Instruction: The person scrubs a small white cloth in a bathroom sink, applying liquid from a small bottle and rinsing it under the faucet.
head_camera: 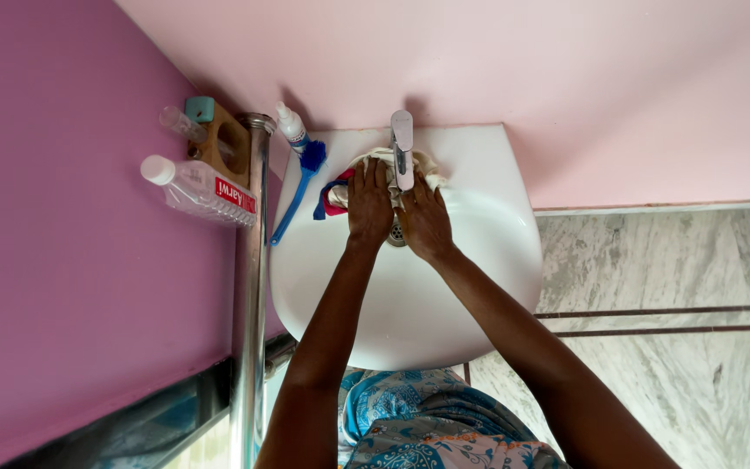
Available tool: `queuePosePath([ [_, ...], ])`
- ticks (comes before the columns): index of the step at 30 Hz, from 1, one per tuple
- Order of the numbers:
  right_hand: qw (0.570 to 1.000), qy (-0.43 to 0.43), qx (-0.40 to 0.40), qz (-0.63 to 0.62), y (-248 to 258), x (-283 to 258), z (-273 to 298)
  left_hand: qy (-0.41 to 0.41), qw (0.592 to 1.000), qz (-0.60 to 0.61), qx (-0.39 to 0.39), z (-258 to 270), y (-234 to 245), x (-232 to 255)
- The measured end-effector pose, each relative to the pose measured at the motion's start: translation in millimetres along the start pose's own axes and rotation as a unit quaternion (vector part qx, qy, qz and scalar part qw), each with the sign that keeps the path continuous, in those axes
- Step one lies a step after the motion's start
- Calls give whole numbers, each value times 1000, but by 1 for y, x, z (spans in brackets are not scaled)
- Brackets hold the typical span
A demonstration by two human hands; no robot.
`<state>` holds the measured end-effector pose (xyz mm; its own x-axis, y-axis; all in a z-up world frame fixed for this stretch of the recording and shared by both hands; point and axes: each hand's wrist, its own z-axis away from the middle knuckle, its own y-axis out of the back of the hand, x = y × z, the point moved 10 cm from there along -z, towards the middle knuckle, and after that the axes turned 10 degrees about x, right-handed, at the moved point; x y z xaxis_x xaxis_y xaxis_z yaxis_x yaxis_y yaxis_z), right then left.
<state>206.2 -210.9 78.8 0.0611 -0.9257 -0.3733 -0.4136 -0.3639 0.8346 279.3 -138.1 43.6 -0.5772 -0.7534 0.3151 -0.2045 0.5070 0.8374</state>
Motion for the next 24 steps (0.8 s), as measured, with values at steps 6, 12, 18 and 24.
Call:
queuePosePath([
  [6, 999, -42, -12, -17, -4, -21, 5, -39, 999, -11, -22, -25, -8, -16],
  [12, 999, -33, -8, -24, -15, -33, -6, -57, 998, -16, -37, -49, -13, -34],
  [18, 999, -24, -22, -8, -26, -31, -23, -50, 999, -2, -13, -65, -17, -46],
  [24, 999, -16, -28, -13, -24, -32, -21, -52, 998, -29, 15, -61, -19, -47],
])
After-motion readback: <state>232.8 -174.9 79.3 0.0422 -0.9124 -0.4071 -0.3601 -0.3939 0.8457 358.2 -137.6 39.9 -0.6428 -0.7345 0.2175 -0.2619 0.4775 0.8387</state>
